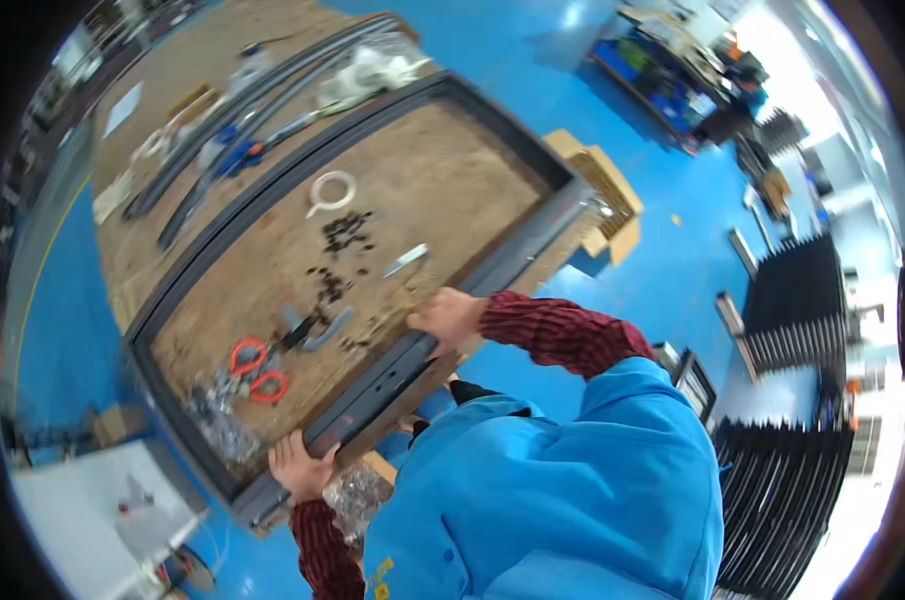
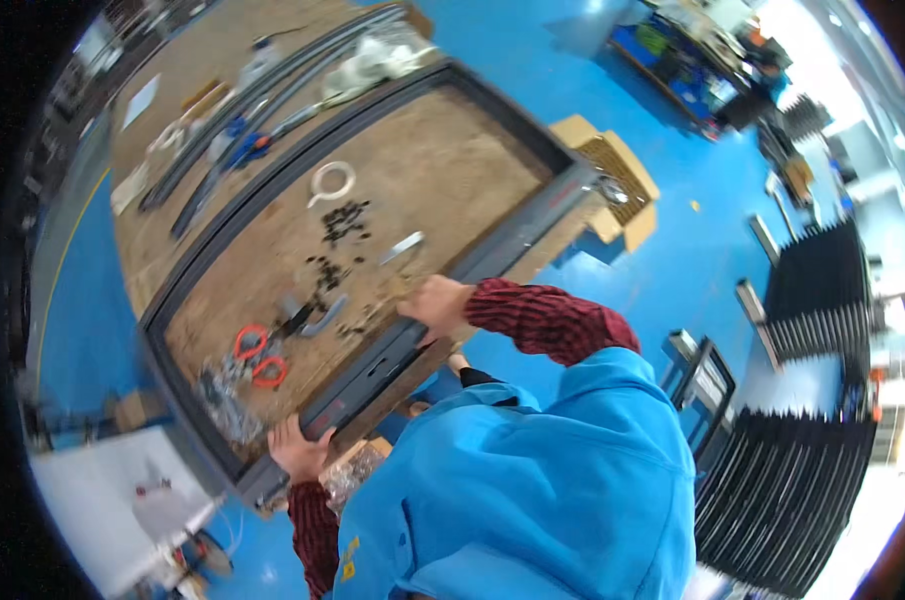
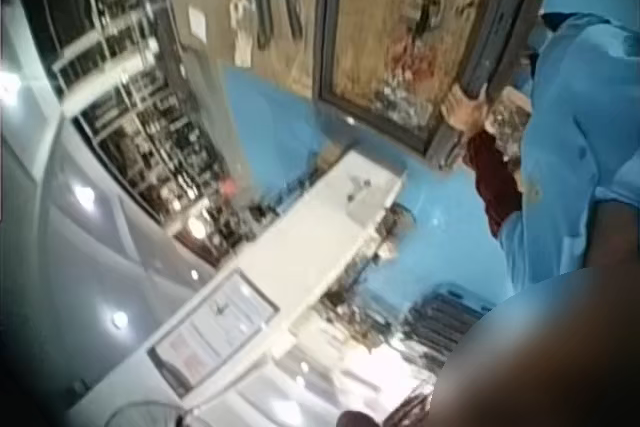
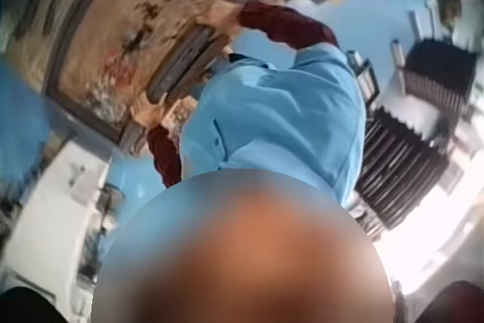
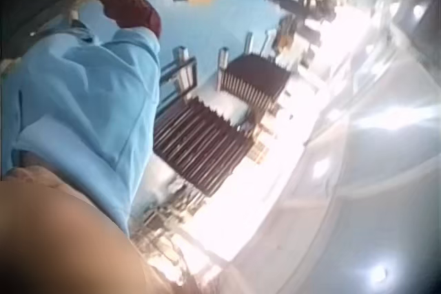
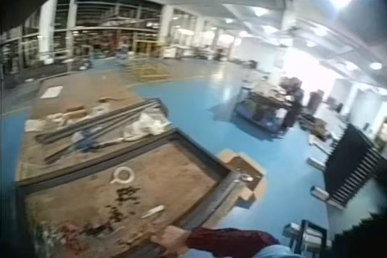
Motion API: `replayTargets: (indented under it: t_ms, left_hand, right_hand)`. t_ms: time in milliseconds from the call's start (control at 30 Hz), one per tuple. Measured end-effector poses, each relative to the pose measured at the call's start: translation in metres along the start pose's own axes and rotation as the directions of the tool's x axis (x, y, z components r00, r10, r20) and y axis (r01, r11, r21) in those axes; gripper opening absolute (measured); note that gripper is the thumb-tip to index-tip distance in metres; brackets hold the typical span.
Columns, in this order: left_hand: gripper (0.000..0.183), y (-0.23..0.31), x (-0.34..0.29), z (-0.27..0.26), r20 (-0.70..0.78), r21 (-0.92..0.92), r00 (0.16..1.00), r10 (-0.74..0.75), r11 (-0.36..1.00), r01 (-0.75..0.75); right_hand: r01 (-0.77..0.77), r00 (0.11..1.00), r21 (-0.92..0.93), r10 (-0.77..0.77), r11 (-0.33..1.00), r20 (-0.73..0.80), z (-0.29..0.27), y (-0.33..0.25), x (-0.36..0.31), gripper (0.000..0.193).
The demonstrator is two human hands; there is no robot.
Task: Assemble small components and fasteners onto a large rectangular metal frame on a workbench.
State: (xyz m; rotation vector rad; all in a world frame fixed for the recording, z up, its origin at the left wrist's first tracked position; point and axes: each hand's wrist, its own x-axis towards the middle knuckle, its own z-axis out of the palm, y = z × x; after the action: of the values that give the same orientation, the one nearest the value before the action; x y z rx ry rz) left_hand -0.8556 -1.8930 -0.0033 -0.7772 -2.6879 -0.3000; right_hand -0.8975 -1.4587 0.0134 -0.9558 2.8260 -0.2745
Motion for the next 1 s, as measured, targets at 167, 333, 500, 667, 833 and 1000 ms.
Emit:
replayTargets:
  t_ms: [167, 333, 500, 667, 833, 1000]
  left_hand:
    - [0.071, 0.003, 0.001, 0.011, 0.016, -0.032, 0.998, -0.056, 0.998, 0.056]
    - [0.067, 0.005, 0.002, 0.004, 0.128, -0.045, 0.988, -0.084, 0.995, 0.091]
    - [0.062, 0.01, 0.001, -0.001, 0.111, -0.07, 0.992, -0.067, 0.995, 0.075]
    - [0.06, 0.018, 0.004, -0.003, 0.204, -0.02, 0.974, -0.103, 0.994, 0.109]
    - [0.064, 0.079, 0.044, 0.022, 0.271, -0.014, 0.949, -0.163, 0.985, 0.173]
    - [0.068, 0.145, 0.08, 0.052, 0.076, -0.01, 0.991, -0.113, 0.993, 0.114]
  right_hand:
    - [-0.093, 0.995, -0.021, 0.093, 0.995, 0.022, 0.004, 0.003, -0.009, 0.063]
    - [-0.027, 1.0, 0.025, 0.027, 0.999, -0.009, 0.003, 0.009, -0.015, 0.065]
    - [-0.073, 0.981, -0.142, 0.045, 0.987, -0.19, -0.029, 0.086, -0.082, 0.063]
    - [-0.244, 0.968, -0.067, 0.247, 0.968, 0.051, -0.022, 0.096, -0.09, 0.063]
    - [-0.154, 0.979, -0.065, 0.144, 0.986, -0.142, 0.003, 0.105, -0.09, 0.064]
    - [-0.096, 0.949, -0.081, 0.067, 0.992, -0.307, 0.012, 0.103, -0.09, 0.067]
